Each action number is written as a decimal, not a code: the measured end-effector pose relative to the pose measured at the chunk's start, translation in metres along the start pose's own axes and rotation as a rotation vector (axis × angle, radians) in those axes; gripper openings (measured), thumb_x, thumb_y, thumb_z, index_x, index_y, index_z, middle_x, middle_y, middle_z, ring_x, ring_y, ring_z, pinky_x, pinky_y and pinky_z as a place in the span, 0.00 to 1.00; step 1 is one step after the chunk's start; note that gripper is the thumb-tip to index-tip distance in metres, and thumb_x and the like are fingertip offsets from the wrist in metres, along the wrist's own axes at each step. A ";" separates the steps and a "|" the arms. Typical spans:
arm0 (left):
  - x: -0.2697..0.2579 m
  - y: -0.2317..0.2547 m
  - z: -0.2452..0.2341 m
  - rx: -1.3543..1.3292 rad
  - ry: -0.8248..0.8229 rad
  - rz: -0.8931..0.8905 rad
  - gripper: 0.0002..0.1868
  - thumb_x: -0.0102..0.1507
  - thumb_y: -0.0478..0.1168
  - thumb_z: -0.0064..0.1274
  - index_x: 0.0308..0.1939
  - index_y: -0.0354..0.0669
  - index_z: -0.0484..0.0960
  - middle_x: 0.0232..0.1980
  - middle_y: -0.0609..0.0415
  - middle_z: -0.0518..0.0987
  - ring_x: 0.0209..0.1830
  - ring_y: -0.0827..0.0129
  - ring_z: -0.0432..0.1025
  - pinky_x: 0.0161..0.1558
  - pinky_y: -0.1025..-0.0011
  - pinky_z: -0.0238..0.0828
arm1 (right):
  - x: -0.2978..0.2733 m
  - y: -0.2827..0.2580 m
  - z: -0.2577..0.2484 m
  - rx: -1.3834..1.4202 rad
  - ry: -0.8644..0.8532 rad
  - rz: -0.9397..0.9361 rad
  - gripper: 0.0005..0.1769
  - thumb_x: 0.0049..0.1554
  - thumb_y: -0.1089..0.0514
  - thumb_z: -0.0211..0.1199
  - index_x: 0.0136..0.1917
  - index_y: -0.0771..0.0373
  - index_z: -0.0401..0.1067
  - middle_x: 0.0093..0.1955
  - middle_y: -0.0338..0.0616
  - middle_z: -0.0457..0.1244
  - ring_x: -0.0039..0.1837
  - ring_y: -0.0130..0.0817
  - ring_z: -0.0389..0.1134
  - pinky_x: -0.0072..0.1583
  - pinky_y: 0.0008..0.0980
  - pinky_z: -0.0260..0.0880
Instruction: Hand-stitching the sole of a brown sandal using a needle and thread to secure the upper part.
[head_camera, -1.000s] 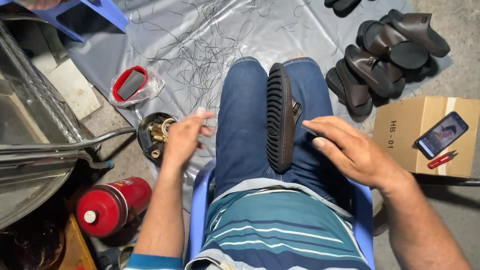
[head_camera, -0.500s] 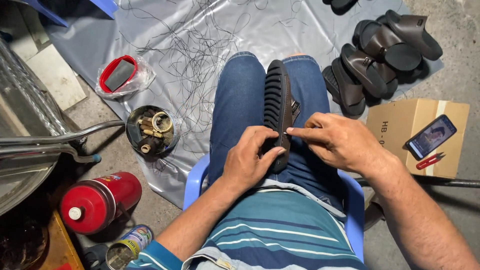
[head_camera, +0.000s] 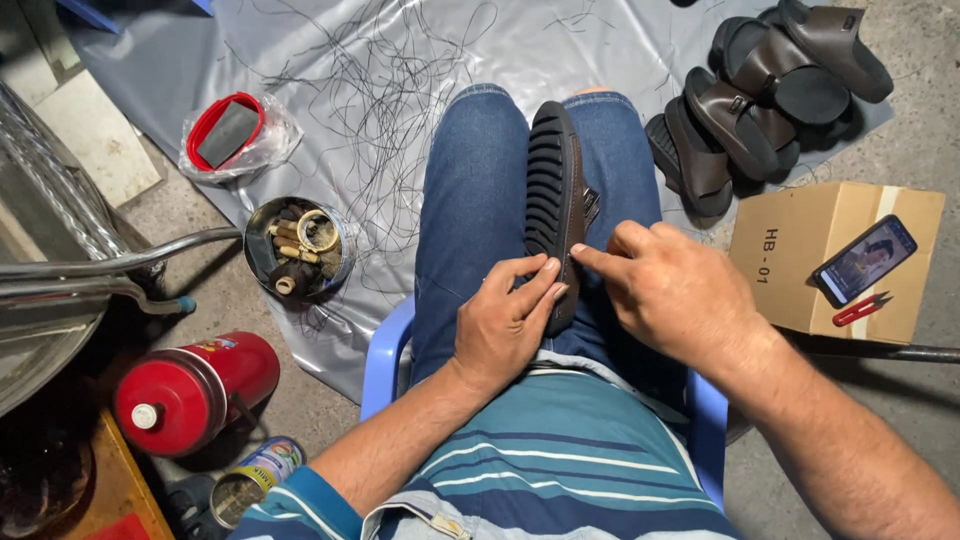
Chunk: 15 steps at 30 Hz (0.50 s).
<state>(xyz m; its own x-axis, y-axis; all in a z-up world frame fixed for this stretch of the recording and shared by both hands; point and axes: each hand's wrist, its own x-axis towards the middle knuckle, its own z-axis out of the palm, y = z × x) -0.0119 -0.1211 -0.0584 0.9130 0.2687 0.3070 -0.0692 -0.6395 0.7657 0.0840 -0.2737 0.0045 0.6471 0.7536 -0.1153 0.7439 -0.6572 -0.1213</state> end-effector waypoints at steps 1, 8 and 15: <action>0.000 -0.001 0.002 0.000 0.000 -0.006 0.12 0.56 0.43 0.56 0.44 0.54 0.80 0.41 0.59 0.77 0.34 0.65 0.76 0.30 0.71 0.75 | 0.000 -0.002 0.001 0.001 -0.005 -0.004 0.18 0.47 0.53 0.53 0.52 0.37 0.70 0.38 0.30 0.58 0.37 0.29 0.62 0.38 0.27 0.68; -0.005 -0.011 0.007 -0.046 0.082 0.044 0.14 0.55 0.41 0.57 0.45 0.54 0.80 0.41 0.60 0.78 0.37 0.65 0.76 0.32 0.73 0.75 | 0.005 0.020 0.036 0.281 0.205 -0.074 0.14 0.47 0.57 0.59 0.47 0.41 0.73 0.37 0.29 0.60 0.40 0.30 0.64 0.42 0.28 0.68; -0.006 -0.016 0.009 -0.061 0.091 0.061 0.14 0.56 0.41 0.57 0.46 0.55 0.79 0.41 0.62 0.77 0.39 0.67 0.76 0.34 0.74 0.75 | 0.022 0.016 0.040 0.527 0.262 -0.134 0.08 0.45 0.59 0.64 0.41 0.52 0.73 0.35 0.34 0.63 0.40 0.34 0.66 0.41 0.30 0.68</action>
<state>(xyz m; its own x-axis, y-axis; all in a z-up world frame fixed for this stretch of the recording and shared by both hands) -0.0125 -0.1187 -0.0776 0.8663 0.2965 0.4021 -0.1504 -0.6128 0.7758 0.1035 -0.2683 -0.0394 0.6230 0.7628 0.1732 0.6818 -0.4211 -0.5982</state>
